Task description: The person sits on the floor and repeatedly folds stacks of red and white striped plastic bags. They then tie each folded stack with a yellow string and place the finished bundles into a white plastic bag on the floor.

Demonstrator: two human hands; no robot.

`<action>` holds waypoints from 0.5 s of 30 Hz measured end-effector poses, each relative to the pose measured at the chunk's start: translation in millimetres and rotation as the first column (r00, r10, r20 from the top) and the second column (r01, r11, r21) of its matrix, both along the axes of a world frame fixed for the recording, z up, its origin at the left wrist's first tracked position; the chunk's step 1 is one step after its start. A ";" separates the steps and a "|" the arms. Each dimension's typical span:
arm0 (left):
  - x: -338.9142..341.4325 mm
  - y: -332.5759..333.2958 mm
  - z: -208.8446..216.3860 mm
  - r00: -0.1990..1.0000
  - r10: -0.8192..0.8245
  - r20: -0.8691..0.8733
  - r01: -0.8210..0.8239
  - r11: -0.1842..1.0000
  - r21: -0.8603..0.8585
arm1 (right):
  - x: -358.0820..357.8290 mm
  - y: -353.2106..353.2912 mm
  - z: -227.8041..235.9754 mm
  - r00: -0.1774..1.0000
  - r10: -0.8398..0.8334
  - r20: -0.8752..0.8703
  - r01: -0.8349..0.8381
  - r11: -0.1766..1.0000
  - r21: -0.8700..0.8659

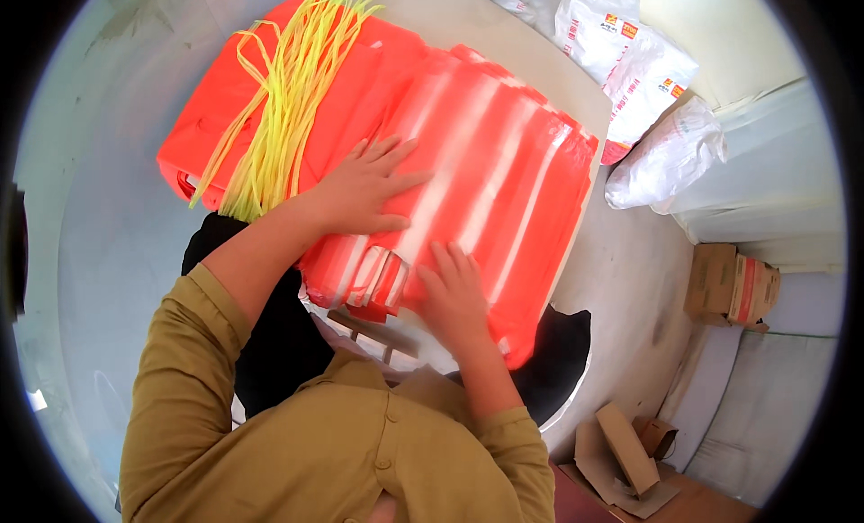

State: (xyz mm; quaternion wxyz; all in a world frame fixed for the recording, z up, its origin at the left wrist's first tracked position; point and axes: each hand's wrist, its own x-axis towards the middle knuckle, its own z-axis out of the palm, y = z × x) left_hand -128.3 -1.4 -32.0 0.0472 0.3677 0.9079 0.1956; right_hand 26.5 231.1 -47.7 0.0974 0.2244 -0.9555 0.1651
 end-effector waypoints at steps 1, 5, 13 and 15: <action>3.1 1.1 3.0 1.000 -0.016 -0.014 0.016 1.000 0.015 | 0.8 -0.2 3.1 0.999 -0.025 0.035 0.029 0.995 -0.093; 19.6 7.6 14.0 0.982 -0.190 0.010 0.186 0.971 0.150 | -1.2 7.2 9.2 0.986 -0.075 0.148 0.126 0.919 -0.373; 36.4 26.8 -4.3 0.951 -0.294 0.090 0.243 0.897 0.368 | -7.5 6.2 23.9 0.834 -0.054 0.549 0.481 0.556 -0.677; 35.9 25.5 -5.3 0.949 -0.303 0.087 0.254 0.899 0.358 | -7.4 11.2 16.2 0.855 -0.056 0.516 0.453 0.565 -0.690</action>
